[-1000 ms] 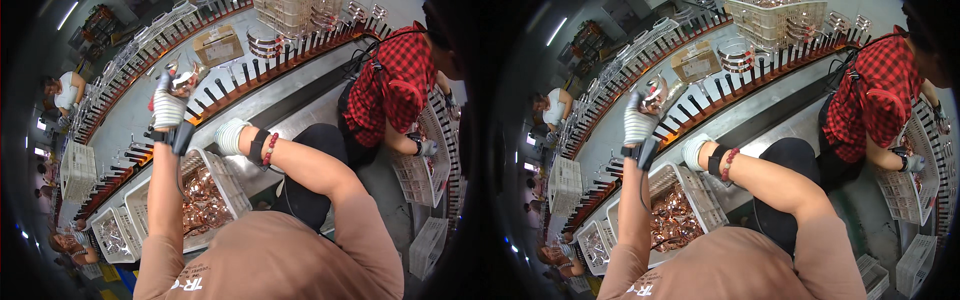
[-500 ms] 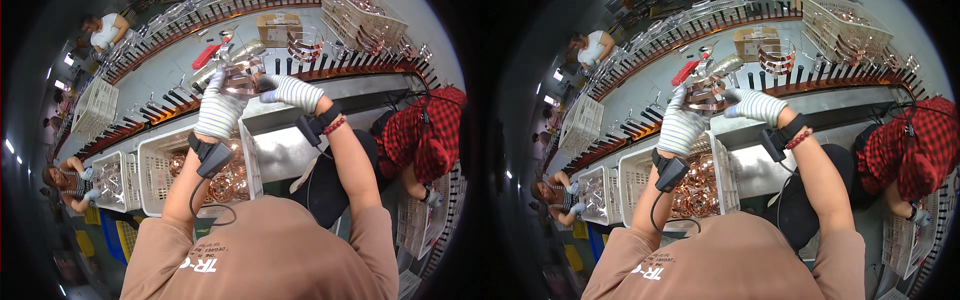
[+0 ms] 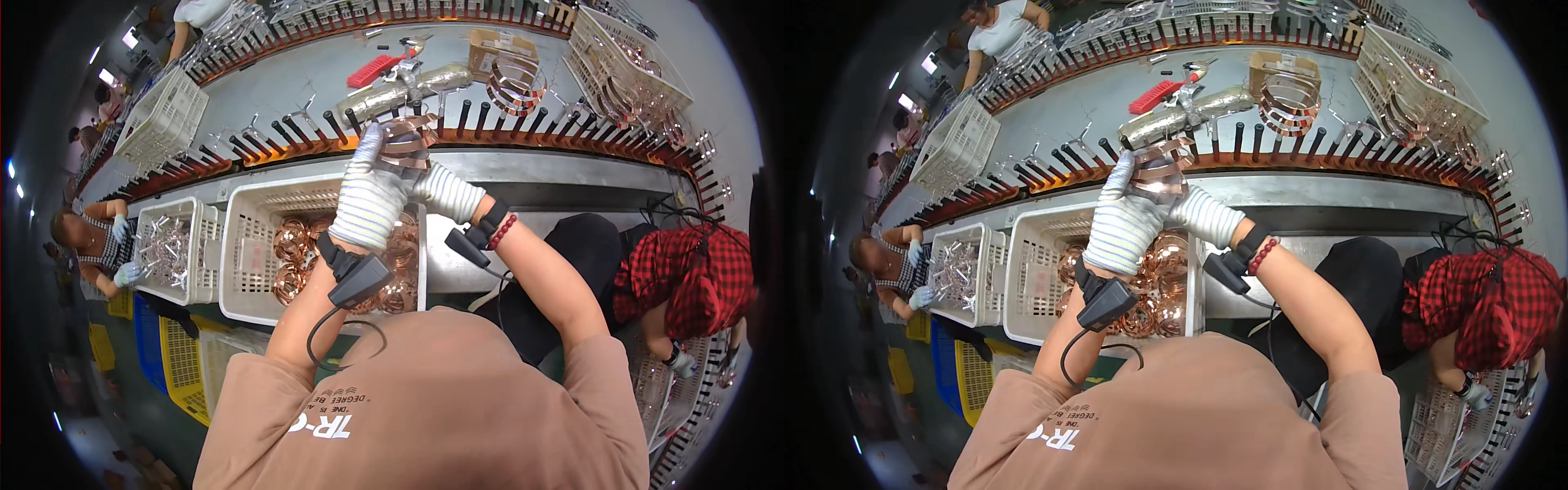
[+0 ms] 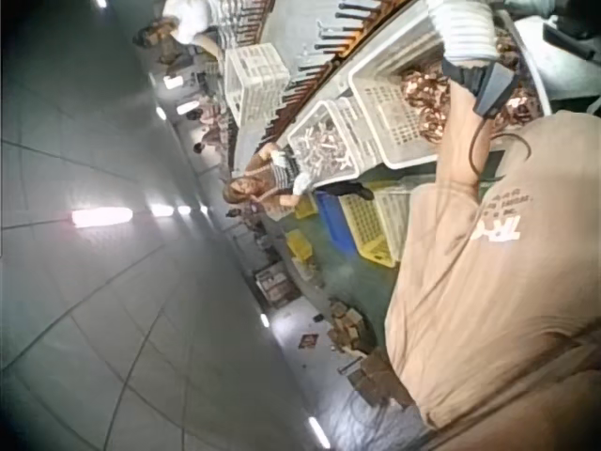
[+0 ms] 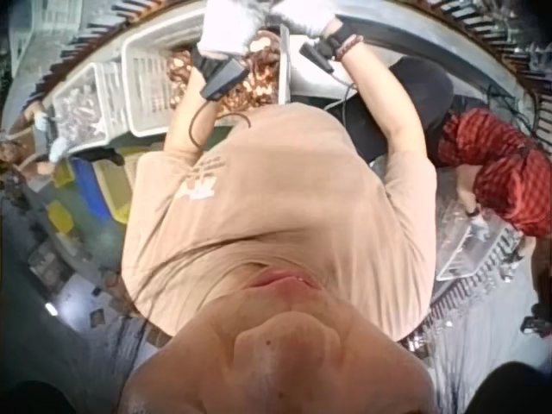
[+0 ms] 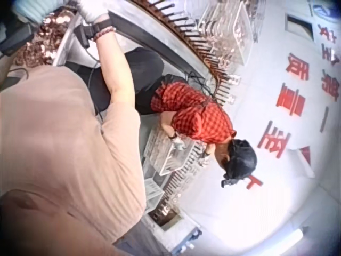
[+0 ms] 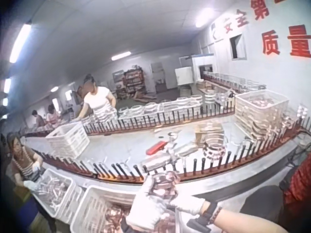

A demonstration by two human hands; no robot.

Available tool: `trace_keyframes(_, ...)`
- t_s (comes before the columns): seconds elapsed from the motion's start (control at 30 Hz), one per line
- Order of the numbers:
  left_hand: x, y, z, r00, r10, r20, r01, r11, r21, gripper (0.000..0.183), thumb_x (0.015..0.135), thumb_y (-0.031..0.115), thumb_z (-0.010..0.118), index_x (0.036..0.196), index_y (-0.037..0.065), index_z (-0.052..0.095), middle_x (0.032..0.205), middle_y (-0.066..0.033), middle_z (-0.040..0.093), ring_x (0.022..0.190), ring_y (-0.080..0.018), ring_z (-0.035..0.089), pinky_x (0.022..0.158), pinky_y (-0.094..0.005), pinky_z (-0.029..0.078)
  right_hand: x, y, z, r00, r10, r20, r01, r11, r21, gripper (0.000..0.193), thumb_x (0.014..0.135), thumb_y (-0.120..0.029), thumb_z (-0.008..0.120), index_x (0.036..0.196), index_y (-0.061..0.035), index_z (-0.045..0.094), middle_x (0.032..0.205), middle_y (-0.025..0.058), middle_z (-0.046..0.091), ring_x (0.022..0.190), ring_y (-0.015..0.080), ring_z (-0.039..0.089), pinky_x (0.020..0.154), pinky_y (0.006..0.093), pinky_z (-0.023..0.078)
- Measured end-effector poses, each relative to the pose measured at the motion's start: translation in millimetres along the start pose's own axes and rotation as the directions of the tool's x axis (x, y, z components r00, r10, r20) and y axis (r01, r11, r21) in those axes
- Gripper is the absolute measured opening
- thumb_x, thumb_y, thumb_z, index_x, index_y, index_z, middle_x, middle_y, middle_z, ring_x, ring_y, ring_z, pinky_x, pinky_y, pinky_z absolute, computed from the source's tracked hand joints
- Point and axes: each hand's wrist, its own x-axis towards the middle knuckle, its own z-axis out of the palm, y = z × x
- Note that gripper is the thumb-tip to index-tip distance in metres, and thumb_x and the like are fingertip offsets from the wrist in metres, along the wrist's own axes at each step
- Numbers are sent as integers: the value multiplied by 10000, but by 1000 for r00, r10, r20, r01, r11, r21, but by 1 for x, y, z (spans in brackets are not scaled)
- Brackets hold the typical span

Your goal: The person picks up copper-colored objects from a basket and places them onto rotating spindles on a conveyor belt, occasionally moving the baskets around.

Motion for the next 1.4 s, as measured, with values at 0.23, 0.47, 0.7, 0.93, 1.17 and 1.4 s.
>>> trace_keyframes(0.23,-89,94,13,948,319,-11,-317,946,70,317,957,350,668,1106,71,685,1106,-121,713,1037,-253,681,958,-472,551,56,-29,37,881,468,68,-464,883,-67,243,891,-166,630,1069,-5,670,901,260,679,869,432,652,780,483,520)
trace_keyframes(0.47,-131,197,-77,790,606,94,-613,775,154,301,966,326,674,1114,63,663,1107,-110,713,985,-220,693,930,-367,566,108,19,63,677,734,-56,-576,576,581,316,922,-152,695,1169,36,634,1048,126,733,893,192,668,812,322,529)
trace_keyframes(0.7,-155,187,-171,737,557,-383,-479,830,284,363,979,352,655,1200,66,620,1014,-64,678,1003,-181,654,657,-328,584,191,-17,98,662,732,160,-705,536,464,257,955,-233,654,1101,-22,677,813,39,687,667,103,583,622,296,488)
trace_keyframes(0.93,-190,198,-200,613,653,-445,-537,757,372,330,976,337,667,1091,29,672,977,-54,677,937,-147,649,901,-329,544,253,-79,111,657,684,318,-746,652,137,311,966,-246,642,1157,-2,673,752,59,692,587,108,609,548,273,505)
trace_keyframes(1.17,-193,165,-230,549,617,-564,-583,766,271,370,969,351,670,1113,11,673,910,-71,687,851,-160,657,834,-312,548,376,-126,187,739,383,555,-573,790,217,499,947,-447,613,1090,26,683,870,139,723,756,183,686,722,327,546)
trace_keyframes(1.4,-194,203,-211,588,660,-469,-626,738,254,290,978,308,660,1104,48,628,989,-77,704,951,-187,678,816,-281,532,393,-119,192,888,27,459,-93,988,122,455,941,-398,614,1270,-86,650,1149,151,715,1028,302,681,931,350,515)
